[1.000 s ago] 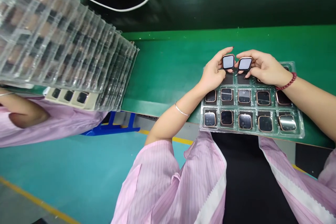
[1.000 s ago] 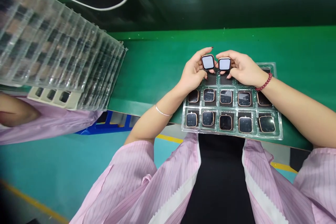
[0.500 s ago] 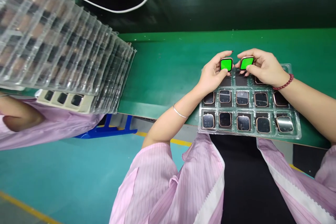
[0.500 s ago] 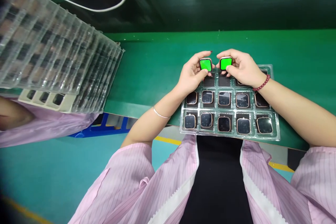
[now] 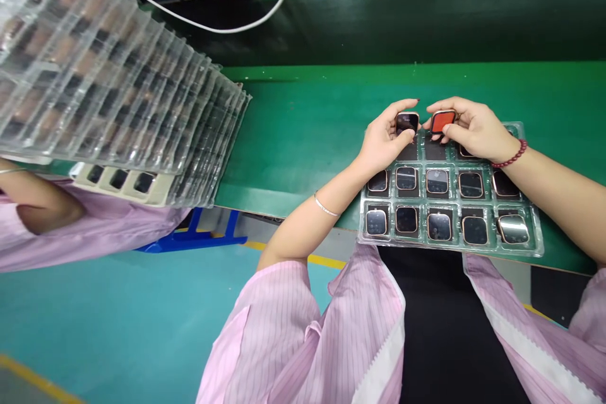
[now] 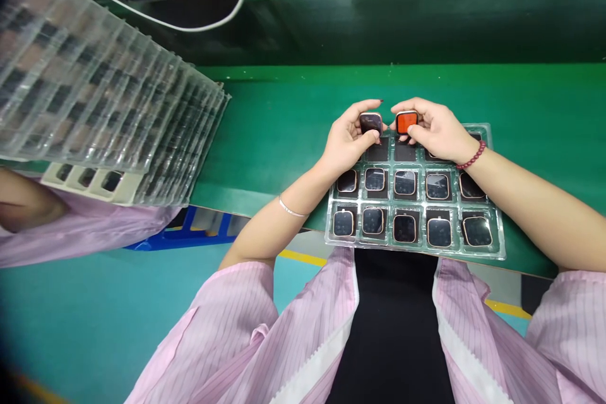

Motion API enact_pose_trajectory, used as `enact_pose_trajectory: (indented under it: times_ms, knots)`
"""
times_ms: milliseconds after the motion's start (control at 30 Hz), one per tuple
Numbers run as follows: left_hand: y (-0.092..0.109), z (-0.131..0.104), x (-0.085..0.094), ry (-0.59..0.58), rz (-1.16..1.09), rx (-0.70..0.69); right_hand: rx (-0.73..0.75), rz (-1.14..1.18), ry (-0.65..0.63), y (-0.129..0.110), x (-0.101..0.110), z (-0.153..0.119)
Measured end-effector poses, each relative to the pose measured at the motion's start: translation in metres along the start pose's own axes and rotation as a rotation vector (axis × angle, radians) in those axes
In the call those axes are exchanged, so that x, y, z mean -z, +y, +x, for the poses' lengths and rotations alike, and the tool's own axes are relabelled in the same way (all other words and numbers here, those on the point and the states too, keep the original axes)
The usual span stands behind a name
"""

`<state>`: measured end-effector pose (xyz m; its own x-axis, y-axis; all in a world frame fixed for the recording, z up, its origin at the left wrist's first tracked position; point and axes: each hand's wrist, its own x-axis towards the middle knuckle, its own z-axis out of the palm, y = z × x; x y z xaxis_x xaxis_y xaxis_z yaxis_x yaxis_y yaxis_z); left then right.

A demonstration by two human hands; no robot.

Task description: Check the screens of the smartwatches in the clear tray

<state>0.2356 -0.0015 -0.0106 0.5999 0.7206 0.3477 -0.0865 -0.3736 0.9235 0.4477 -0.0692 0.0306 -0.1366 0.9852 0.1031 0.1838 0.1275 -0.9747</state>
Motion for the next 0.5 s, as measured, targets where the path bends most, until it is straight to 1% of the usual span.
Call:
enact_pose_trajectory:
  times_ms: [100,300,500]
  knots:
    - [0.008,0.0,0.001,-0.01,-0.023,0.027,-0.009,0.003,-0.002,0.0,0.0,0.0]
    - [0.02,0.0,-0.001,-0.005,-0.102,0.139,-0.008,0.03,-0.013,0.001,-0.001,0.0]
    - [0.029,-0.001,-0.003,0.044,-0.117,0.214,-0.057,0.069,-0.007,0.003,0.0,0.0]
